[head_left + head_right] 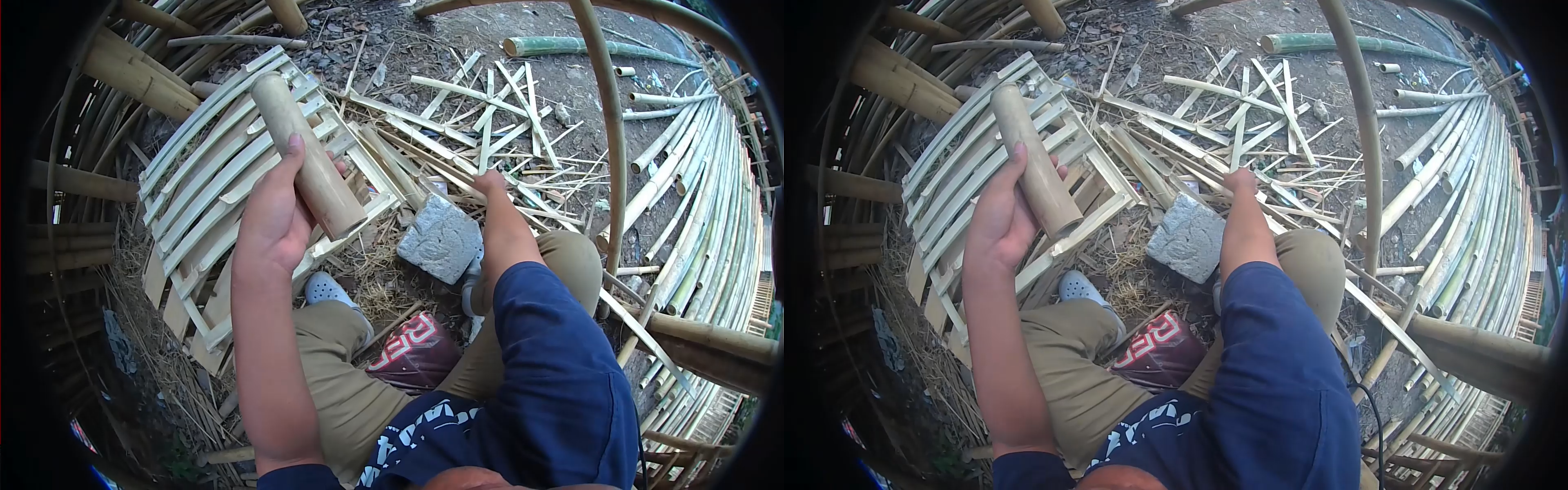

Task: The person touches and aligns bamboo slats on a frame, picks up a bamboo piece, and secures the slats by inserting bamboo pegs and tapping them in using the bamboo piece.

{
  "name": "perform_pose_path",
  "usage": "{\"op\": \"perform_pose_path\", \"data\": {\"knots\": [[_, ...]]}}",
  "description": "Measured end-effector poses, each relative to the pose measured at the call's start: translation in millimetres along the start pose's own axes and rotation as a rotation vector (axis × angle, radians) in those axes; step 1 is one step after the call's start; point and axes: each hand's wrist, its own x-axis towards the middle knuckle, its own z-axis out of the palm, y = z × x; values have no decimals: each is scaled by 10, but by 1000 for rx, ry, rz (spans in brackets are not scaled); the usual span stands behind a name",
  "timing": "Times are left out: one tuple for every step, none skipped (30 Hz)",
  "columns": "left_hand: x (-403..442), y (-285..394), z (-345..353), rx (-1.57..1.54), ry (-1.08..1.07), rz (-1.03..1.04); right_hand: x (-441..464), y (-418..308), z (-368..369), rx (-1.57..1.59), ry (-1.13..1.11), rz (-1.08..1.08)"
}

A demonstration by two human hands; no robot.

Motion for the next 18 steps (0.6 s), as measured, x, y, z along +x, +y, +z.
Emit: {"op": "perform_pose_path", "data": {"knots": [[-7,-8,13,7,2,-1,7,-8,37,26,33,37],[-19,-16,35,11,3,-3,30,0,49,46,37,69],[-32,-25,66,18,3,-6,36,1,48,66,40,102],[-37,-33,90,25,2,-7,47,-6,41,89,45,135],[-37,-40,100,34,-6,-6,59,-12,29,139,0,154],[-36,-49,108,43,-14,-6,96,-4,22,189,-44,172],[-36,-56,113,50,-22,-6,122,9,23,237,-88,190],[-37,-59,116,50,-29,-16,119,31,52,242,-58,200],[-35,-59,119,49,-37,-25,-10,-4,-20,247,-26,210],[-36,-61,118,48,-43,-35,-122,-42,-91,250,4,220],[-34,-64,115,47,-39,-38,-165,-69,-144,235,-17,229],[-31,-67,112,46,-36,-42,-203,-91,-192,221,-38,238],[-33,-73,110,45,-30,-45,-266,-129,-254,205,-60,246],[-43,-67,121,50,-20,-45,-322,-174,-324,193,-83,246],[-59,-56,139,54,-11,-47,-406,-224,-423,181,-106,247],[-68,-58,153,59,-3,-50,-441,-243,-445,168,-129,249],[-62,-68,150,59,-4,-51,-468,-282,-472,172,-134,263],[-51,-78,138,59,-6,-52,-462,-296,-451,160,-108,273]]}}
